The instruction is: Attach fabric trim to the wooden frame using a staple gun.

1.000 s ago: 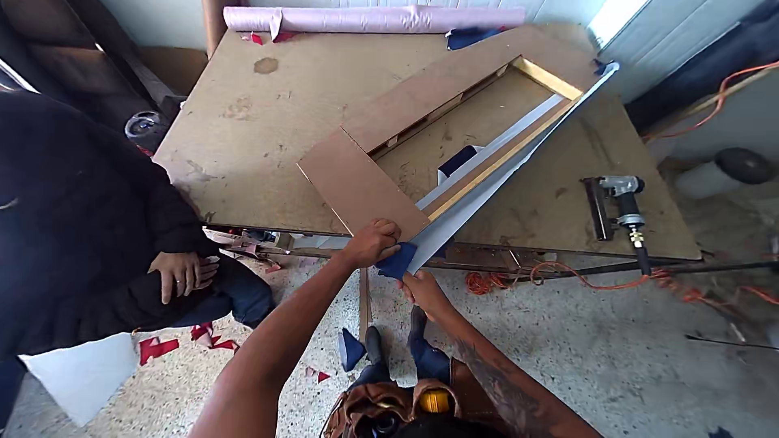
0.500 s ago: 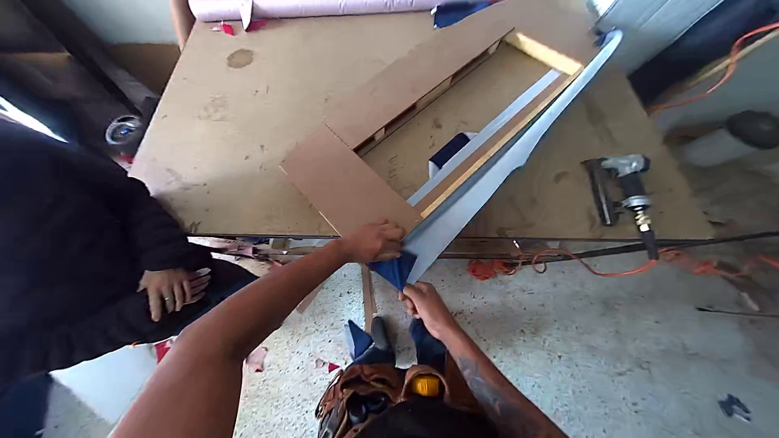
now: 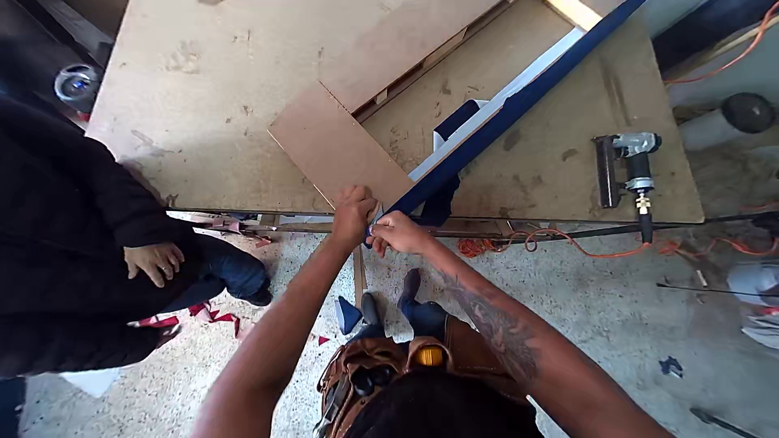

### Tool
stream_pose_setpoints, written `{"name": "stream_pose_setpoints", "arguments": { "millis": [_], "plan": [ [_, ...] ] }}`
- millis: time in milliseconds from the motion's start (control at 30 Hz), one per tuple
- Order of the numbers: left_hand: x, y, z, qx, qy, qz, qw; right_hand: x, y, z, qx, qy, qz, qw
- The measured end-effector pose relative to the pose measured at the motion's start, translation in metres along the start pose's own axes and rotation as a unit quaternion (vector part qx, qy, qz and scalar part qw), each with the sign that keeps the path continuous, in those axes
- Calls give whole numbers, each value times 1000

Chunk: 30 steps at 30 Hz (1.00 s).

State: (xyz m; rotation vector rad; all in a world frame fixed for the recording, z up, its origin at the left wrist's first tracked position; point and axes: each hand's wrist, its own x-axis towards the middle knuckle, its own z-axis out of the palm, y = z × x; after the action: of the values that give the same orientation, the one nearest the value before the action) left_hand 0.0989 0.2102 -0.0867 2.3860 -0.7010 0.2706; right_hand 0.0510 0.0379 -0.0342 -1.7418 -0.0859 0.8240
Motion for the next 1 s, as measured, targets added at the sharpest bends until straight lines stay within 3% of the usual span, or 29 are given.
{"name": "stream_pose_setpoints", "arguments": {
  "millis": [100,167,300,367,467,567,633,667,733,767,833,867,933,1000],
  "plan": [
    [0,0,-5,-108,128,-125,978,16,-15,-5,52,-14,67,996],
    [-17,8,-13,-195,164,-169,952,31,-31,-6,12,-14,137,990],
    [-64,27,-27,-165,63,-224,958,62,-54,-28,-127,-108,189,968],
    [-65,39,-20,-117,26,-249,961,72,-58,-37,-213,-142,184,949],
    [-59,35,-6,-67,92,-256,960,81,-60,-37,-265,-162,122,943],
    [-63,28,-2,-82,117,-237,961,70,-50,-50,-204,-155,37,966],
    [-66,15,4,-84,110,-226,964,38,-34,-96,-38,-138,-17,990],
    [-66,10,7,-77,104,-221,967,11,-23,-133,20,-84,-53,995],
    [-56,17,9,-59,93,-216,970,-65,11,-232,33,125,-111,985],
    [-45,28,4,-50,89,-220,970,-108,37,-290,-6,249,-114,962],
    [-26,52,-10,-19,73,-252,965,-184,98,-403,-115,453,-60,882],
    [-25,57,-14,9,60,-265,962,-213,136,-450,-164,516,-19,840],
    [-31,51,-11,79,38,-252,964,-250,198,-517,-227,551,99,797],
    [-35,40,-5,121,31,-226,966,-254,230,-541,-247,530,178,792]
  ]
}}
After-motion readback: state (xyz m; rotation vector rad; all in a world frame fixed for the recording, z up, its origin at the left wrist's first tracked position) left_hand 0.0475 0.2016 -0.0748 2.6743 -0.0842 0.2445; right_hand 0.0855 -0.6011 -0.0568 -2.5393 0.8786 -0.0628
